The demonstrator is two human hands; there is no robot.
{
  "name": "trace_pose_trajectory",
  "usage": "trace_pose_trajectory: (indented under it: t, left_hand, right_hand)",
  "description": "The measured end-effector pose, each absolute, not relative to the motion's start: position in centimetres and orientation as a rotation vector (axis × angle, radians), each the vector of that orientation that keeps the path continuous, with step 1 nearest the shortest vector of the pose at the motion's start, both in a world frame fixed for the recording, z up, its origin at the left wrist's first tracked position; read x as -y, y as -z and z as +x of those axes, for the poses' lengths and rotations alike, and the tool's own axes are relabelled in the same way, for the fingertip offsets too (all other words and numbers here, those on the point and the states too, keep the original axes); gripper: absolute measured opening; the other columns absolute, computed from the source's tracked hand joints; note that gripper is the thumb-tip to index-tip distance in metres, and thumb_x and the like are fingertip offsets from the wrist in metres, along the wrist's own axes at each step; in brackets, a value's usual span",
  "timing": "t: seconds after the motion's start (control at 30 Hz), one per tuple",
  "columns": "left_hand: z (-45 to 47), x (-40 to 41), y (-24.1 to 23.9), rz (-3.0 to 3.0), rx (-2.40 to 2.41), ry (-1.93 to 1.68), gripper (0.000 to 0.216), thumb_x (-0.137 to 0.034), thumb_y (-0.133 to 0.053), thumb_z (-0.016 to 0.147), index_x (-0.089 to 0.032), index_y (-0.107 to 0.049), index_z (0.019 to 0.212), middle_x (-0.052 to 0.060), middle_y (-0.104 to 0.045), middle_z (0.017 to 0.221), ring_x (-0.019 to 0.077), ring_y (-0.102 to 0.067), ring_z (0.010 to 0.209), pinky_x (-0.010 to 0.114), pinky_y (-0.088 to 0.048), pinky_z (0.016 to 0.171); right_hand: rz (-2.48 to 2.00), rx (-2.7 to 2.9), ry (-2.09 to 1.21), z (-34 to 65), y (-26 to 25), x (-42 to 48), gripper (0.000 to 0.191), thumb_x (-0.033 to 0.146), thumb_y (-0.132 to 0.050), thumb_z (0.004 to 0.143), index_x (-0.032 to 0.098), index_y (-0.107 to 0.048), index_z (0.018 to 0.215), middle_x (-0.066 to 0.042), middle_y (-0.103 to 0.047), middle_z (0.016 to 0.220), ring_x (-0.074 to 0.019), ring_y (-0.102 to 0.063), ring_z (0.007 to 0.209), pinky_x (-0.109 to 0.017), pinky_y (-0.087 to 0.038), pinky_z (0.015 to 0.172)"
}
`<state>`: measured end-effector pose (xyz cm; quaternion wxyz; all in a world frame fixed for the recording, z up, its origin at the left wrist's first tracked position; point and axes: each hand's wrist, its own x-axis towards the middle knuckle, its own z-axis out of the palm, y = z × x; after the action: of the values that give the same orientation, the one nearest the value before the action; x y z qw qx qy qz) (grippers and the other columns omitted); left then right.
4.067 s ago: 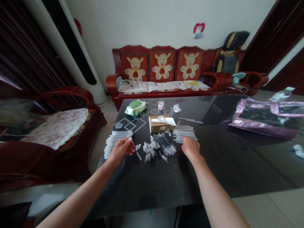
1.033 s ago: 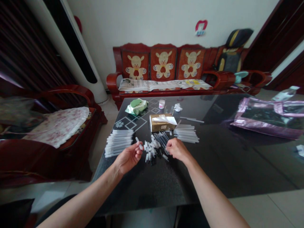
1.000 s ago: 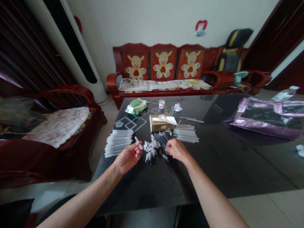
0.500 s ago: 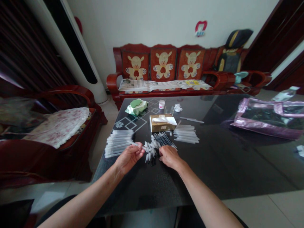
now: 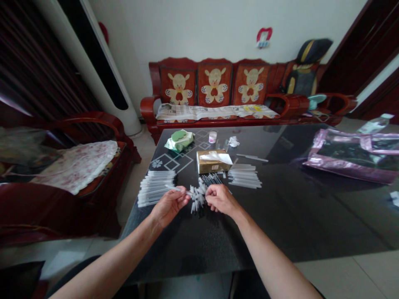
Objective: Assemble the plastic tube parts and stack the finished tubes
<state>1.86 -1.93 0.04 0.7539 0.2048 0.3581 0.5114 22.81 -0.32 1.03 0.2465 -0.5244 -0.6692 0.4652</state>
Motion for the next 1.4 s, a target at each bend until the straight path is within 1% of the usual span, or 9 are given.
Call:
trace_pose_trajectory:
  t: [0.07, 0.1, 0.17, 0.3, 0.47, 0.6, 1.0, 1.4]
  left_hand:
    - [1.9, 2.0, -0.1, 0.458, -0.767, -1.117, 0.007, -0.008, -0.067, 0.074, -0.011, -0.062, 0.079, 0.004, -0.067, 0.070, 0.0125, -0.068, 0.066, 0.019, -0.057, 0.063]
    - [1.9, 2.1, -0.2, 0.462, -0.762, -1.117, 0.008, -0.007, -0.067, 0.074, -0.011, -0.062, 0.079, 0.004, -0.067, 0.071, 0.0125, -0.068, 0.066, 0.019, -0.057, 0.064]
    - [2.0, 2.2, -0.3, 0.473, -0.759, -1.112, 0.009, -0.007, -0.068, 0.073, -0.011, -0.062, 0.078, 0.004, -0.067, 0.071, 0.0126, -0.068, 0.067, 0.019, -0.057, 0.065]
    - [2.1, 2.3, -0.6, 0.491, -0.762, -1.105, 0.009, -0.007, -0.069, 0.073, -0.010, -0.062, 0.078, 0.005, -0.067, 0.072, 0.0132, -0.068, 0.068, 0.020, -0.057, 0.065]
    - [2.3, 2.3, -0.6, 0.489, -0.765, -1.101, 0.010, -0.008, -0.069, 0.073, -0.010, -0.062, 0.079, 0.006, -0.068, 0.071, 0.0132, -0.068, 0.068, 0.020, -0.057, 0.066]
    - [2.3, 2.4, -0.6, 0.484, -0.768, -1.111, 0.011, -0.008, -0.070, 0.072, -0.010, -0.062, 0.079, 0.006, -0.068, 0.071, 0.0139, -0.068, 0.068, 0.020, -0.057, 0.067]
    - [2.3, 2.4, -0.3, 0.536, -0.763, -1.128, 0.018, -0.011, -0.074, 0.070, -0.011, -0.061, 0.082, 0.006, -0.069, 0.073, 0.0148, -0.068, 0.070, 0.022, -0.056, 0.067]
    - [2.5, 2.6, -0.3, 0.563, -0.777, -1.158, 0.022, -0.014, -0.077, 0.067, -0.011, -0.061, 0.081, 0.005, -0.068, 0.073, 0.0155, -0.068, 0.070, 0.024, -0.056, 0.069]
  right_hand:
    - [-1.256, 1.521, -1.563, 22.5, -1.6, 0.5, 0.014, 0.026, -0.056, 0.073, 0.015, -0.056, 0.081, -0.002, -0.065, 0.062, -0.0162, -0.063, 0.050, -0.026, -0.048, 0.048]
    - [-1.174, 1.408, -1.645, 22.3, -1.9, 0.7, 0.016, 0.026, -0.058, 0.072, 0.015, -0.056, 0.083, -0.002, -0.066, 0.064, -0.0173, -0.064, 0.052, -0.028, -0.051, 0.049]
    - [-1.058, 1.271, -1.709, 21.9, -2.2, 1.0, 0.019, 0.027, -0.062, 0.071, 0.014, -0.057, 0.084, -0.003, -0.067, 0.064, -0.0175, -0.065, 0.051, -0.030, -0.053, 0.049]
    - [-0.985, 1.160, -1.695, 21.3, -2.2, 1.4, 0.020, 0.025, -0.068, 0.069, 0.012, -0.060, 0.082, -0.004, -0.068, 0.063, -0.0151, -0.063, 0.048, -0.027, -0.052, 0.046]
    - [-0.966, 1.111, -1.730, 20.8, -2.2, 1.6, 0.019, 0.022, -0.069, 0.068, 0.012, -0.061, 0.082, -0.005, -0.070, 0.067, -0.0169, -0.066, 0.053, -0.031, -0.056, 0.054]
    - [-0.967, 1.110, -1.738, 20.7, -2.1, 1.7, 0.020, 0.022, -0.070, 0.068, 0.012, -0.061, 0.083, -0.006, -0.071, 0.069, -0.0178, -0.067, 0.055, -0.033, -0.057, 0.056]
    - [-0.991, 1.108, -1.727, 20.4, -2.1, 1.8, 0.023, 0.023, -0.071, 0.067, 0.012, -0.060, 0.083, -0.006, -0.071, 0.069, -0.0183, -0.068, 0.055, -0.032, -0.057, 0.055]
    - [-0.998, 1.104, -1.718, 20.1, -2.1, 1.9, 0.024, 0.025, -0.072, 0.066, 0.012, -0.060, 0.082, -0.006, -0.070, 0.068, -0.0186, -0.068, 0.056, -0.031, -0.057, 0.054]
